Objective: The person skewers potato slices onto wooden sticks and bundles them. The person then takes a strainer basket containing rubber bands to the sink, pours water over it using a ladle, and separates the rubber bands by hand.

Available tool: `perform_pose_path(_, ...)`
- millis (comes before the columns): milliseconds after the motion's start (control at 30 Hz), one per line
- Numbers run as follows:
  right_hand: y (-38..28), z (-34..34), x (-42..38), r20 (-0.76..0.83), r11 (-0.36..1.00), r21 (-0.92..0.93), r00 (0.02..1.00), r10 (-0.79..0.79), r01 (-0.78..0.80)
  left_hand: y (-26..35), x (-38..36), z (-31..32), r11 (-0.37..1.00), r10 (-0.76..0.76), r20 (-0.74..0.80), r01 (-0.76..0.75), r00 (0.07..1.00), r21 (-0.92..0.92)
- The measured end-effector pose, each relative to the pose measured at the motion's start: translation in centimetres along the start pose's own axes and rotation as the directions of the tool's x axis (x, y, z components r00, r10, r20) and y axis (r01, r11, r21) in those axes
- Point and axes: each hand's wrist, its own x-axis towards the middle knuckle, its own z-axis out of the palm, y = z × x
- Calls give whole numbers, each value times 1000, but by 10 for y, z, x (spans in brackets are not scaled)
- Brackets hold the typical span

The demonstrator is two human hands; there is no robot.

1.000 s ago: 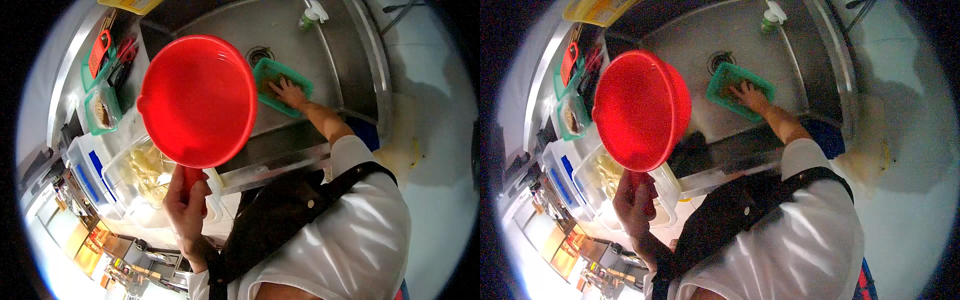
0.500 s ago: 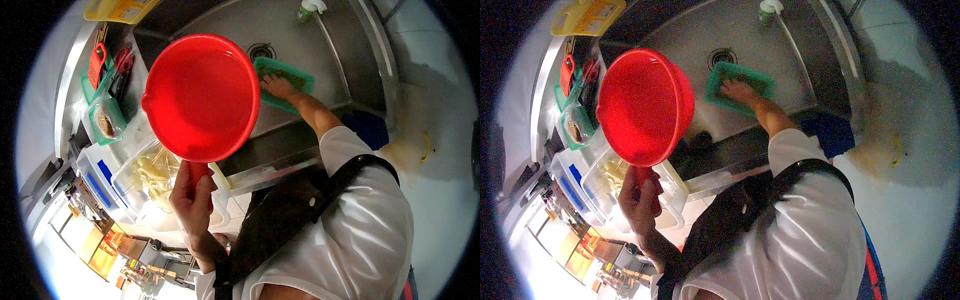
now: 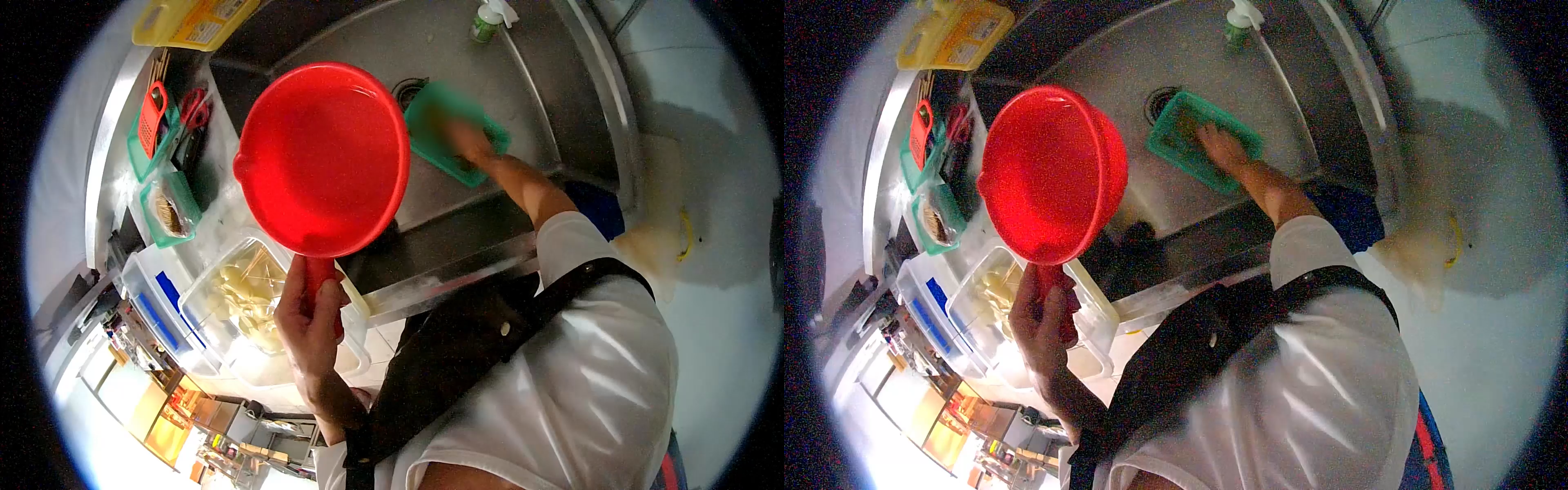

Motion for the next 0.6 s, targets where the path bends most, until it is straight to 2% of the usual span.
perform_pose_path(33,8,6,13,-58,996,49,996,-73,76,3,1,1,1000,-1,7,1,1000,10)
perform_pose_path(100,15,3,19,-33,997,74,999,4,-1,5,2,2,1000,-5,9,5,1000,26)
perform_pose_path(167,-37,-63,27,120,953,2,946,301,-304,5,5,2,999,-6,1,6,1000,46)
perform_pose_path(267,-77,-87,16,-86,987,-140,994,65,-77,2,9,6,1000,-3,18,2,1000,24)
perform_pose_path(367,-73,-46,27,81,959,-281,994,74,-49,-3,11,10,1000,1,10,-1,1000,9)
perform_pose_path(467,-15,27,52,234,984,47,959,157,-172,6,9,11,997,-46,18,44,999,67)
perform_pose_path(533,-12,2,49,235,985,135,969,72,-106,1,9,12,998,-1,17,0,1000,58)
perform_pose_path(600,-17,-24,41,265,993,110,964,18,-49,-1,9,11,999,24,20,-24,1000,42)
